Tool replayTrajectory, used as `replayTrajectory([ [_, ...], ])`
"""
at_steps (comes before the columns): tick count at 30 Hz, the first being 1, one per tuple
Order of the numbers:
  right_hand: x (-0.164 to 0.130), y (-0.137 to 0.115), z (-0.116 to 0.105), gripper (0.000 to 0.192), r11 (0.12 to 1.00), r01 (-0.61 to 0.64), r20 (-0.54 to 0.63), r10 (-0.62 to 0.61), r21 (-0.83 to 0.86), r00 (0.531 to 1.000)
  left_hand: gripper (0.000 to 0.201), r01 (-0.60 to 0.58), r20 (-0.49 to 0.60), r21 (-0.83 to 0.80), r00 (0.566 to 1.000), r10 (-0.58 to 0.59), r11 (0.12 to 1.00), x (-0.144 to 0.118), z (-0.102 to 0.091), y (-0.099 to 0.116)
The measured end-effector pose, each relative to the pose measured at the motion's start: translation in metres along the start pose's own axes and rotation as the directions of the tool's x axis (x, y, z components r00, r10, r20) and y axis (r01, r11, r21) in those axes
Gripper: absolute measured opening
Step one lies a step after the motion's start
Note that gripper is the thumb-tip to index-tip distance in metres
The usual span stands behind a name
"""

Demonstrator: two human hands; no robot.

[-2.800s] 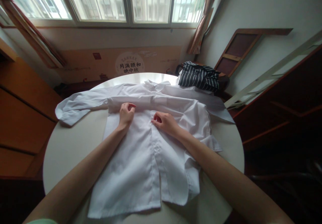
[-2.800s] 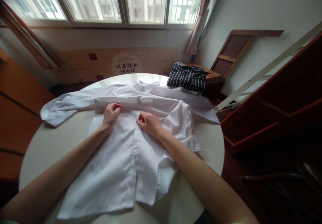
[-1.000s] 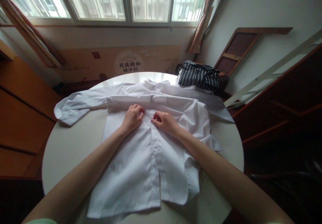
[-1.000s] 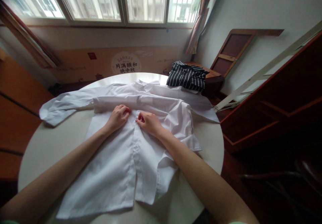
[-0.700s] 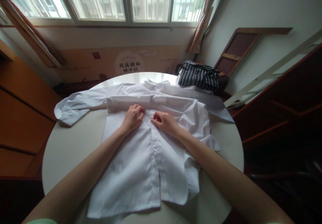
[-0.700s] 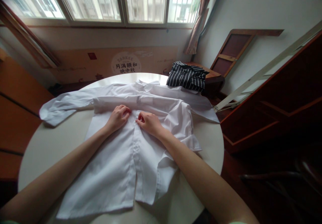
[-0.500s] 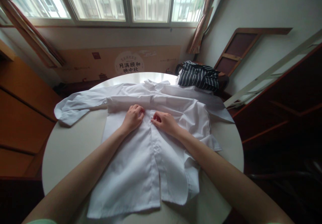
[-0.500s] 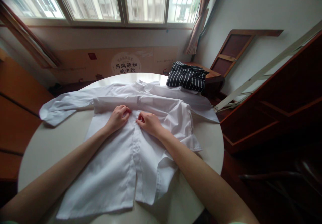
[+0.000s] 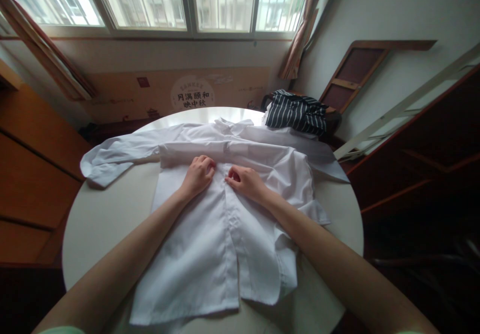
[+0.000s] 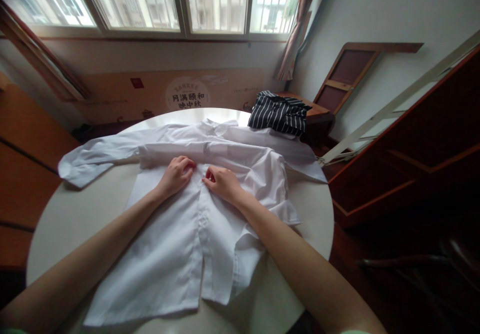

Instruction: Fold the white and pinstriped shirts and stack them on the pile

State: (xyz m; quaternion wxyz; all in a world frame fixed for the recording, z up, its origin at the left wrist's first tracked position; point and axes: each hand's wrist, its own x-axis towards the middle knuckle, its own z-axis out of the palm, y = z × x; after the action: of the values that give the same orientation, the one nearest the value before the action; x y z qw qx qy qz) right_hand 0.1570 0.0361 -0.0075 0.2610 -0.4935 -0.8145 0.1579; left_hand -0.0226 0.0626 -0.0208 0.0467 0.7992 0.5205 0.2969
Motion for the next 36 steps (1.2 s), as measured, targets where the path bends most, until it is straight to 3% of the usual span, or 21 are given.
replayTrajectory([
  [36, 0.0005, 0.0011, 0.0008, 0.015, 1.000, 0.007, -0.006, -0.007, 0.007, 1.000, 0.012, -0.029, -0.008, 0.024, 1.000, 0.029, 0.999, -0.0007, 0.0004, -0.0006],
])
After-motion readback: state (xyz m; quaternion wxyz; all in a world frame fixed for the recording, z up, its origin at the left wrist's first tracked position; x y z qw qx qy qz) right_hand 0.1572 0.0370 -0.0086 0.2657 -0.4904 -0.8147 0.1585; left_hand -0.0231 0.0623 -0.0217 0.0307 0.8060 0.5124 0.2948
